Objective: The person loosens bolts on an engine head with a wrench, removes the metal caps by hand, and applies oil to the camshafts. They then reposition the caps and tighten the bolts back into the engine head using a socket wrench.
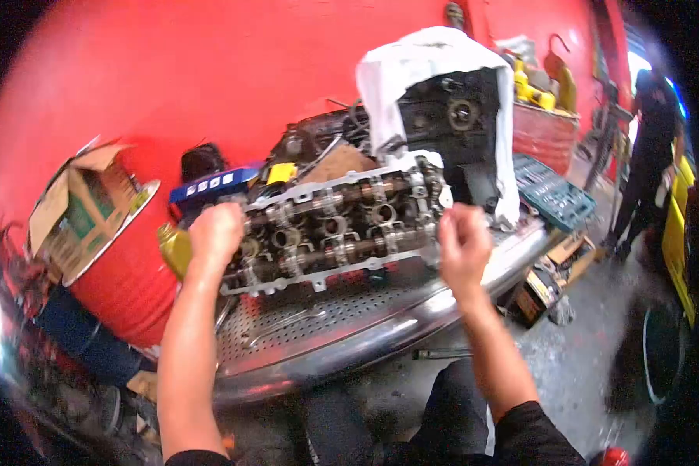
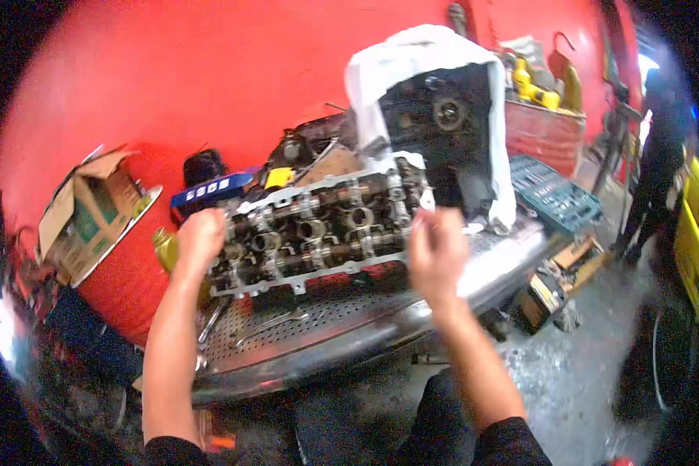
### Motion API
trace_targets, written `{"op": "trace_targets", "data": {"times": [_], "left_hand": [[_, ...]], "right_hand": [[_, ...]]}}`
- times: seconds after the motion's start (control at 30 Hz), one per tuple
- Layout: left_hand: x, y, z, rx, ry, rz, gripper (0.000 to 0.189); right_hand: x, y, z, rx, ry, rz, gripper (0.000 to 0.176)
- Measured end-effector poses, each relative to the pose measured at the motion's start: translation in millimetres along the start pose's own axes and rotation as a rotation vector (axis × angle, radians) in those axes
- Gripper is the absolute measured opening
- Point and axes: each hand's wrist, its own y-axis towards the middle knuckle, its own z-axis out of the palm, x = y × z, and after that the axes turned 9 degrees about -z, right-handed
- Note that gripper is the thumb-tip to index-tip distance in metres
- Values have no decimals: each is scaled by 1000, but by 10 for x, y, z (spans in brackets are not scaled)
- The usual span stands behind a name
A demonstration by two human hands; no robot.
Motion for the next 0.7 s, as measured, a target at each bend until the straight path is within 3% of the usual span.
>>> {"op": "trace_targets", "data": {"times": [0.1,0.2,0.23,0.3,0.5,0.6,0.7], "left_hand": [[-105,-47,-65,-54,40,-122,35],[-47,-14,80,-8,69,-79,33],[-19,-1,84,27,92,-93,33],[5,61,75,82,131,-132,31],[-145,-56,49,-26,67,-152,35],[-118,-18,15,69,54,-134,35],[-100,60,67,66,59,-273,36]], "right_hand": [[325,-751,-4,117,92,-177,19],[607,-1211,173,370,142,52,19],[574,-1228,214,365,101,-95,21],[558,-1261,247,372,98,-46,24],[500,-1281,224,402,72,-160,27],[513,-1274,206,389,101,-156,27],[498,-1296,202,387,116,-160,26]]}}
